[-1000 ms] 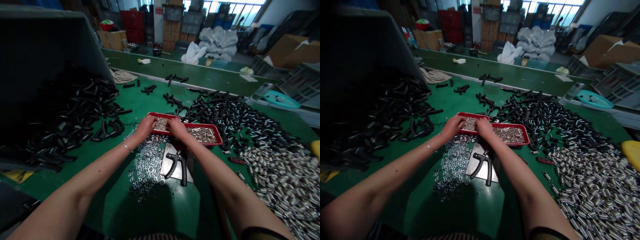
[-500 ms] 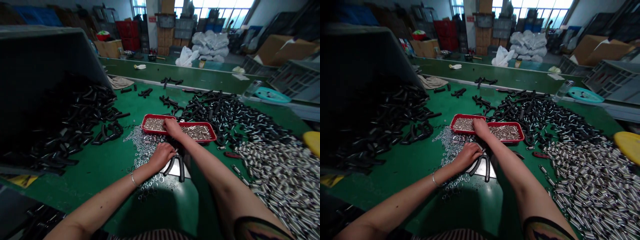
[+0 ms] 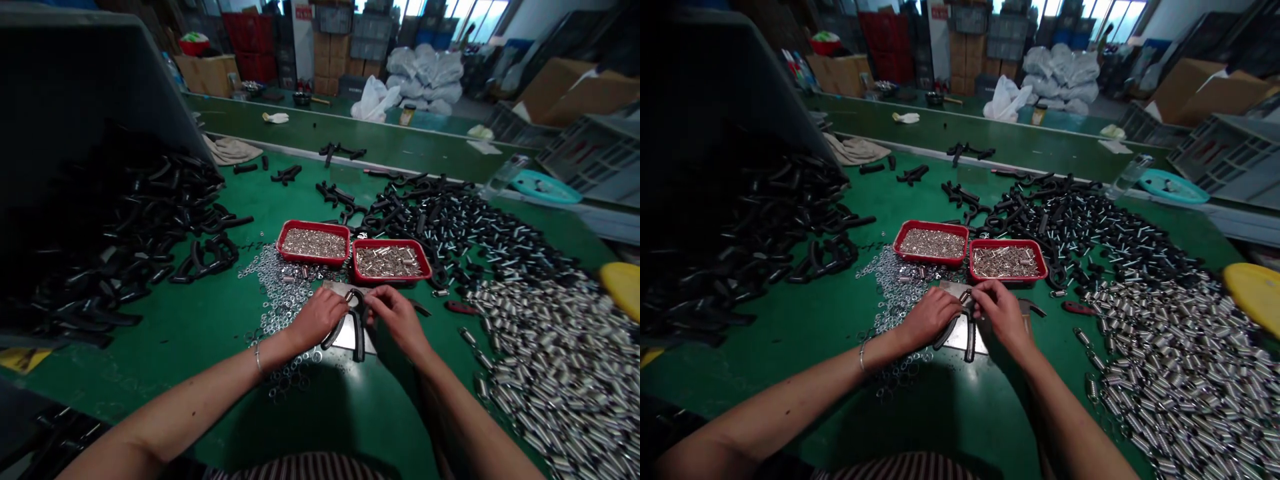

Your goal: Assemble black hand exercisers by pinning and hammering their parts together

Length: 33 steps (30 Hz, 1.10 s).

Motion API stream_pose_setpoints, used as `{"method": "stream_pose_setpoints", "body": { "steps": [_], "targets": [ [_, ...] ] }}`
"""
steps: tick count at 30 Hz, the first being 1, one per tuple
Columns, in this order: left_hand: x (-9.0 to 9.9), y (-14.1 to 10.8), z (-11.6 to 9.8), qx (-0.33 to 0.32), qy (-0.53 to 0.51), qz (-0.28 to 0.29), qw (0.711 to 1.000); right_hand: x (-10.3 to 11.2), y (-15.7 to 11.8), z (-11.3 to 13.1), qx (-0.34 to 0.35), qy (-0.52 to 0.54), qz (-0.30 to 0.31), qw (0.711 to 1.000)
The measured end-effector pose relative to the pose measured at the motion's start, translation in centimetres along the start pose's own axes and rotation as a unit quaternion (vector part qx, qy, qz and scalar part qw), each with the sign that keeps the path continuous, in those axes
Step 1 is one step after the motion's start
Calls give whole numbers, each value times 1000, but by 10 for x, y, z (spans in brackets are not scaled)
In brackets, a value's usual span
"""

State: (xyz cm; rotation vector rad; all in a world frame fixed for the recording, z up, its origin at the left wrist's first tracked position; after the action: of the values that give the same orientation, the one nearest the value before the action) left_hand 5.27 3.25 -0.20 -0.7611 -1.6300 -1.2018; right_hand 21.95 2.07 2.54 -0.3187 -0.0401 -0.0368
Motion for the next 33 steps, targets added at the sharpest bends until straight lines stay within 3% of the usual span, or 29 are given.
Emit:
{"method": "stream_pose_setpoints", "body": {
  "steps": [3,5,9,12,15,18,26,30,33],
  "targets": [
    [0,-2,2,35,-14,-16,999,5,-16,-25,-48,-20,-14,999],
    [-1,-1,2,54,-2,-18,998,4,-17,-34,-42,-55,-43,997],
    [-6,3,1,47,32,6,998,-5,-13,-32,123,-218,-108,962],
    [-1,0,6,98,0,-27,995,-13,-9,-31,218,-321,-93,917],
    [12,-9,13,176,-81,-92,977,-16,-5,-34,250,-370,-85,891],
    [22,-19,15,214,-149,-121,958,-16,-3,-36,266,-406,-84,870],
    [28,-25,5,215,-146,-81,962,-19,-3,-31,283,-510,-64,810],
    [26,-17,1,181,-105,-74,975,-19,-6,-29,260,-515,-27,816],
    [18,-10,-4,162,-78,-69,981,-16,-6,-27,230,-444,-7,866]
  ]
}}
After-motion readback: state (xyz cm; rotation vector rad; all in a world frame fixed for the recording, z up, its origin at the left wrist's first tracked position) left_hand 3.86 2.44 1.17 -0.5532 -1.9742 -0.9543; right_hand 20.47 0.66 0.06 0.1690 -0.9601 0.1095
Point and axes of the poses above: each hand's wrist, its own y-axis towards the middle knuckle, its own x-axis out of the back of the hand, z = x × y, the point moved 4 cm from there along y, towards the middle knuckle, and after that the axes turned 13 degrees about -x, right-handed, at the moved point
